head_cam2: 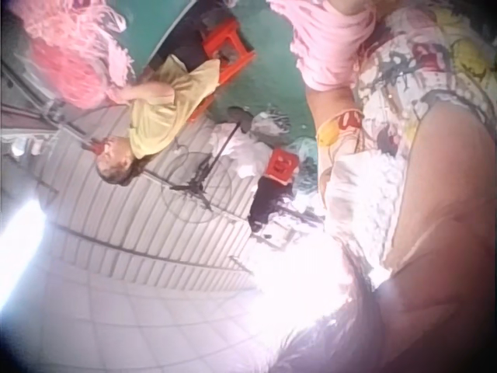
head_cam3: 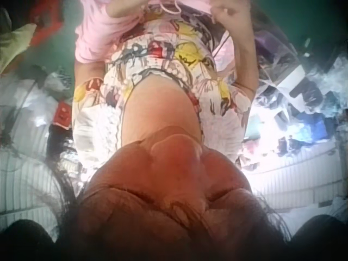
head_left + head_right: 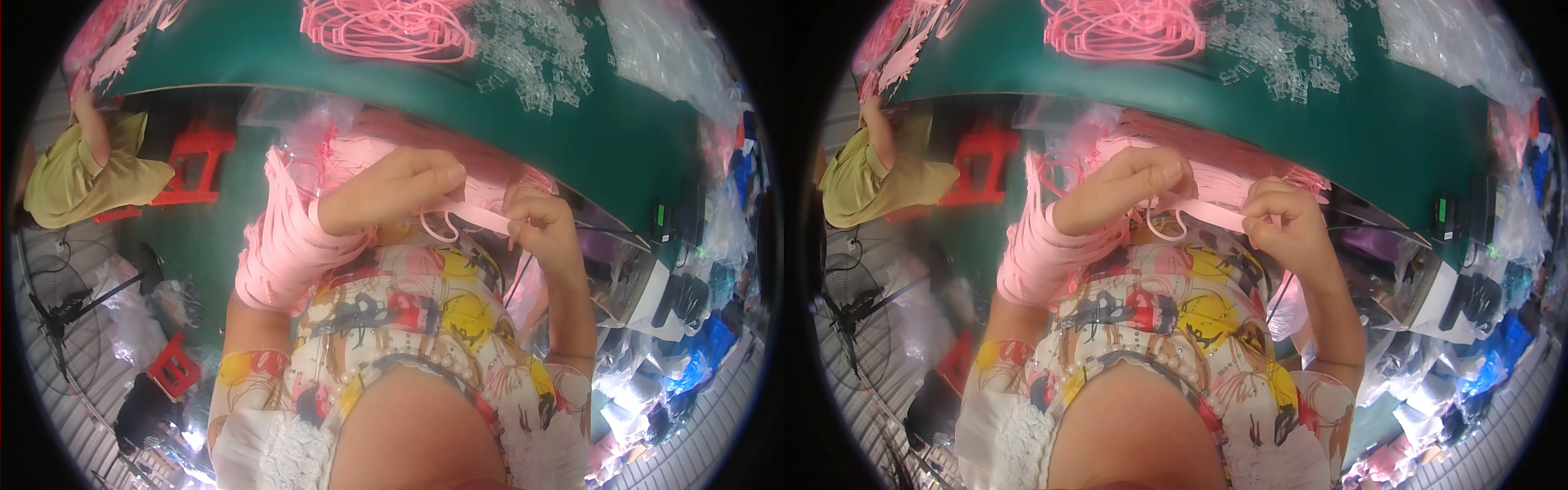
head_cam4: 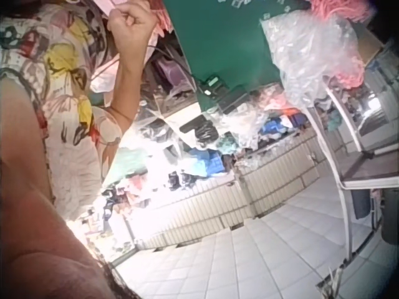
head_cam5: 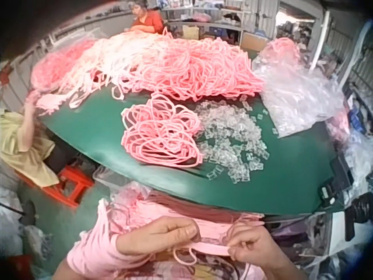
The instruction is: The person sits at a green table and repeatedly assembles pink plastic clothes hangers. They pick up a pink plastic strap and a clear plastic clip, insert the strap into the clip, and place the finished hanger on a pile. The process is repeated continuously throughout the video.
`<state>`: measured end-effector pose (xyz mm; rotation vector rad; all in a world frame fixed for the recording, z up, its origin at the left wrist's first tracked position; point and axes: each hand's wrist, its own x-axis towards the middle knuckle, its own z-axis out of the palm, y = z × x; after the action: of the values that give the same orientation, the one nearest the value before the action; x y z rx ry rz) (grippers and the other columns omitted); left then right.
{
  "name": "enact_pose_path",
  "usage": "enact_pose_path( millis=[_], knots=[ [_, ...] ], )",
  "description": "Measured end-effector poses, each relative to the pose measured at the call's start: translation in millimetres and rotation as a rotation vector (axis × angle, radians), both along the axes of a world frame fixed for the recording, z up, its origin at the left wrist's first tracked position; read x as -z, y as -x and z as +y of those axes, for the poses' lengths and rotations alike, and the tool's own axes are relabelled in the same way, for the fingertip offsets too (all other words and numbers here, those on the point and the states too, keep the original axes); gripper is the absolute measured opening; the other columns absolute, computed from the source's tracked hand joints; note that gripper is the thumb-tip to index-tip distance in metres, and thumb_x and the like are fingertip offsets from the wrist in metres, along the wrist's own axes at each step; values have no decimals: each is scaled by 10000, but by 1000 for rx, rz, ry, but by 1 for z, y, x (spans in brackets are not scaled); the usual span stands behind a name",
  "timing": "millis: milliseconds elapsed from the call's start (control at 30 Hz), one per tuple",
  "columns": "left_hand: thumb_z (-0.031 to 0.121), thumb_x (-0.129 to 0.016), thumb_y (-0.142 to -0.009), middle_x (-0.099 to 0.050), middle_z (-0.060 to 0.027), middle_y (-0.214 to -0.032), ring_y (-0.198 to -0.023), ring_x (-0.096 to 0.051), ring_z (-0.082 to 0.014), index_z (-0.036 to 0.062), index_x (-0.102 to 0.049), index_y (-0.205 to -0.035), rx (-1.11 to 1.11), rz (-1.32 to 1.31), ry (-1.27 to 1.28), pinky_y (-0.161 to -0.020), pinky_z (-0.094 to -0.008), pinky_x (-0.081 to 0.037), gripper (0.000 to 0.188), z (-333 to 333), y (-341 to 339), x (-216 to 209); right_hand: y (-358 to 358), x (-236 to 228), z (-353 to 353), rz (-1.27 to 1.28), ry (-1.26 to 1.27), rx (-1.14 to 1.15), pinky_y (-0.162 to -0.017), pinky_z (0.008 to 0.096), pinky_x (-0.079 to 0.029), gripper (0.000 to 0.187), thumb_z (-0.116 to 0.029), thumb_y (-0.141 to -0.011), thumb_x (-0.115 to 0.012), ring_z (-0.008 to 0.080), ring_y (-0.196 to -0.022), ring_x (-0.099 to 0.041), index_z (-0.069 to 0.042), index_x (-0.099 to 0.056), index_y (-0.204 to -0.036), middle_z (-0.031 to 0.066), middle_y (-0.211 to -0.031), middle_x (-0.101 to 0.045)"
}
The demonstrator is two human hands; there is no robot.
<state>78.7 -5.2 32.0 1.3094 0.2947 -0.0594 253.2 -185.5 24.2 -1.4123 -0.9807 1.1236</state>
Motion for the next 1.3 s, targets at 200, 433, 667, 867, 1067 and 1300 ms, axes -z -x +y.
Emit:
enact_pose_path(
  millis=[200, 433, 667, 867, 1067, 1300],
  knots=[
    [238, -514, -961, -553, -21, -811, -792, -497, -95, -17, -587, -896, -4, -17, -30, -708, -264, -418, 272, 2, -8, -1, 2, 2, -2, 81, 16, 39, -667, 277, -386, 33, 19, -693, -582, 137, -699, -500, 12, -599, -666, 42, -700, -544],
    [57, -638, -828, -590, -110, -817, -660, -585, -234, 18, -600, -1006, -452, -327, -1084, -609, -318, -482, 186, 20, -59, 30, 7, 11, 2, -91, -70, -3, -629, 269, -360, 38, 22, -681, -600, 127, -688, -477, -11, -602, -662, 24, -678, -532],
    [178, -658, -815, -595, -85, -873, -701, -612, -321, 105, -619, -937, -535, -15, -1458, -588, -412, -484, 148, 16, -92, 40, 9, 15, 2, -153, -69, 13, -592, 267, -346, 39, 7, -681, -612, 123, -657, -458, -19, -600, -656, 20, -664, -521],
    [147, -676, -803, -596, -74, -833, -630, -600, -248, 86, -616, -918, -588, -188, -1366, -559, -383, -471, 143, 20, -83, 47, 12, 13, 5, -186, -85, -11, -608, 277, -353, 41, -2, -685, -621, 128, -676, -456, -28, -605, -656, 14, -653, -517],
    [117, -651, -838, -601, 0, -874, -745, -491, -69, 25, -628, -951, -324, -169, -276, -656, -250, -425, 148, -12, -38, 18, 13, 6, 14, -298, -157, -12, -637, 295, -369, 46, -10, -681, -621, 157, -693, -462, -40, -603, -650, 9, -621, -513],
    [76, -647, -829, -610, -7, -879, -824, -522, -82, 17, -642, -950, -127, -123, -22, -737, -245, -418, 135, -21, -5, 19, 19, -5, 20, -394, -190, -41, -730, 336, -391, 47, -41, -667, -628, 212, -730, -499, -56, -593, -640, 17, -606, -497]
  ],
)
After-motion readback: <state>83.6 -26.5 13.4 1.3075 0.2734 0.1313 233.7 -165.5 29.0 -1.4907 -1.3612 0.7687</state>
